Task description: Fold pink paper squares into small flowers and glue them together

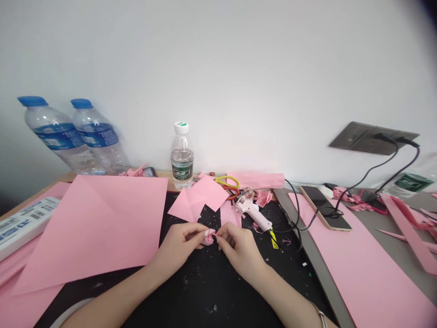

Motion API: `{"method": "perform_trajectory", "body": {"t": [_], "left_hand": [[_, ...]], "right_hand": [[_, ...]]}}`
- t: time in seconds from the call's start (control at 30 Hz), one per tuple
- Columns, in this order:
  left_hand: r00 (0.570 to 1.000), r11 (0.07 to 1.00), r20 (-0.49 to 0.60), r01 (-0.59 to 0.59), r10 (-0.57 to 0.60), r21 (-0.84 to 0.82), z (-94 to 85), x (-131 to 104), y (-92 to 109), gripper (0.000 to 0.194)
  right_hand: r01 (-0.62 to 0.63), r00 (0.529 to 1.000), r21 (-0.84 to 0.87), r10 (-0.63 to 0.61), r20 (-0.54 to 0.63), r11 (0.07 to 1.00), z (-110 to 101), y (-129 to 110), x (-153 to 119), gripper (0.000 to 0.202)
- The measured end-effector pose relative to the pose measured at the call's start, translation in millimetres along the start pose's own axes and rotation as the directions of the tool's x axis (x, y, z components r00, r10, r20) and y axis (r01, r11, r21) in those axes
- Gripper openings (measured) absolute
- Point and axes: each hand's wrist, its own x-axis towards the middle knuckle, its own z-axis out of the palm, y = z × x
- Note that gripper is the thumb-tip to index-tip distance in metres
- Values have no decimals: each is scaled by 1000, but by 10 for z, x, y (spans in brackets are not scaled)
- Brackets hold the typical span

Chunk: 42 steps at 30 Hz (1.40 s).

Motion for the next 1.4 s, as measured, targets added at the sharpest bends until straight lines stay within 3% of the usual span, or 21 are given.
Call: {"method": "perform_trajectory", "body": {"t": [0.17, 0.63, 0.87, 1.03, 1.4], "left_hand": [[998, 990, -12, 63, -65, -129, -32, 37, -24, 25], [992, 983, 94, 100, -86, -156, -27, 46, -31, 25], [992, 973, 32, 129, -125, -191, -41, 60, -23, 29], [992, 978, 40, 126, -121, -163, -30, 42, -24, 31], [995, 981, 90, 68, -52, -184, -16, 19, -27, 31]], "right_hand": [[15, 1000, 28, -15, 1, 999, -39, -39, 8, 12], [-23, 1000, 36, 23, 2, 999, -60, -19, 13, 16], [15, 994, 30, -11, -112, 999, -70, -32, 24, 9], [94, 993, -31, -96, -74, 995, -56, -72, 5, 18], [59, 997, -39, -61, -51, 997, -38, -51, 15, 14]]}}
